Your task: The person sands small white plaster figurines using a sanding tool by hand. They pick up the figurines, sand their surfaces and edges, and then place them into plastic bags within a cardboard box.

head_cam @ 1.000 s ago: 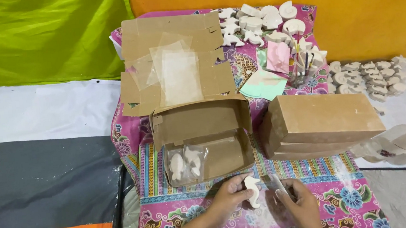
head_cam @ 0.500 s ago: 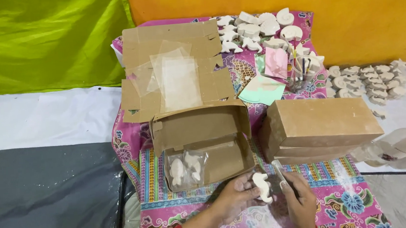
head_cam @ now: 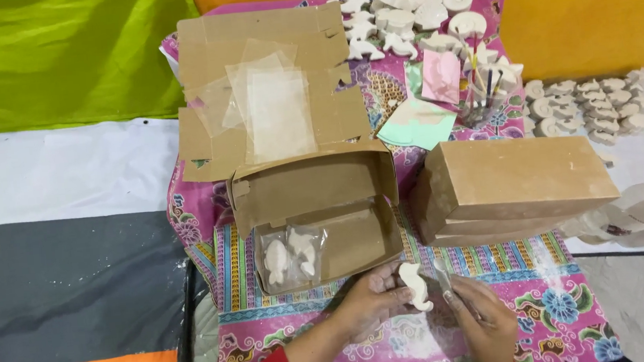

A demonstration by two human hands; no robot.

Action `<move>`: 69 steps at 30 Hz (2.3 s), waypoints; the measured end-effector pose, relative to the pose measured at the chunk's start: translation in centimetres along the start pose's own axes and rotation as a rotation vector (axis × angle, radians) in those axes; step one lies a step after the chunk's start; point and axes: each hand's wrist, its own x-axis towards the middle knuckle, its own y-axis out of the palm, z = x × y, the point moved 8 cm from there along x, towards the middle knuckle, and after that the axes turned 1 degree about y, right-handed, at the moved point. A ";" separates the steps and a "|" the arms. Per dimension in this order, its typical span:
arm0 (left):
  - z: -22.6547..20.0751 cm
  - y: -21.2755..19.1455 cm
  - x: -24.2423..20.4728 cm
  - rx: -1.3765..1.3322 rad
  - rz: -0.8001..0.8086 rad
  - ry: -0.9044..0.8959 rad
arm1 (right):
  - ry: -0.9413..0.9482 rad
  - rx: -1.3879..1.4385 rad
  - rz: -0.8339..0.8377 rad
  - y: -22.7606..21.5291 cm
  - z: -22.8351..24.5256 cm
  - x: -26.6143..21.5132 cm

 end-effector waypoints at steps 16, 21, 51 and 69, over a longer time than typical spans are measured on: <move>-0.7 0.9 -0.8 0.171 0.046 0.017 | -0.365 -0.325 0.113 2.2 0.4 0.2; -0.3 0.5 -0.4 0.121 0.044 0.027 | -0.523 -0.327 0.107 3.1 3.1 0.7; -2.8 3.8 -3.3 0.345 0.144 0.225 | -0.249 -0.380 0.021 0.4 2.4 0.2; 0.1 3.1 -2.4 -0.074 0.070 -0.044 | -0.405 -0.218 0.007 0.8 6.3 -1.3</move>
